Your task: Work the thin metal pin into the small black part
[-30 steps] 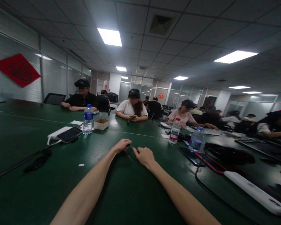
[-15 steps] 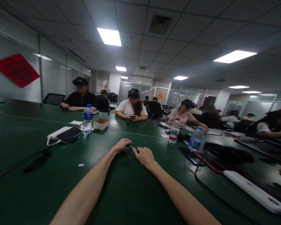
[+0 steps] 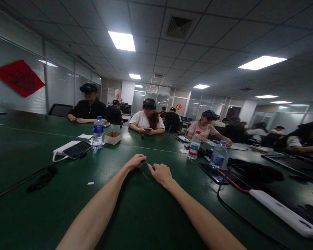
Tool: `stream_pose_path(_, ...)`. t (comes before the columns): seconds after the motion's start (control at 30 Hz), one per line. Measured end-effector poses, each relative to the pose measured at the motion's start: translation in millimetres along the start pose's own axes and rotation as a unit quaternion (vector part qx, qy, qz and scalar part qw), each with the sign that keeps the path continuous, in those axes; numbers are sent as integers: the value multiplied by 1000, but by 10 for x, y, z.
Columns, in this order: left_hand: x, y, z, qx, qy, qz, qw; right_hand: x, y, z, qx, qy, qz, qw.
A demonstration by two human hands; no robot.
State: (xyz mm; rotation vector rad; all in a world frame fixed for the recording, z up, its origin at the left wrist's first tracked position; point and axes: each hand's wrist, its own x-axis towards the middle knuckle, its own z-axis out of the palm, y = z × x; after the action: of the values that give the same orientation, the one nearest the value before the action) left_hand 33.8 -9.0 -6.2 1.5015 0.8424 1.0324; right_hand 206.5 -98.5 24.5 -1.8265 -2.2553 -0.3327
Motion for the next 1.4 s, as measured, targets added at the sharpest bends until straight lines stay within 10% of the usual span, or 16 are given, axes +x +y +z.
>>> stream_pose_path(1.4,-22,9,1,4,0,10,1000,5,16,-12,3,-10,-4,1000)
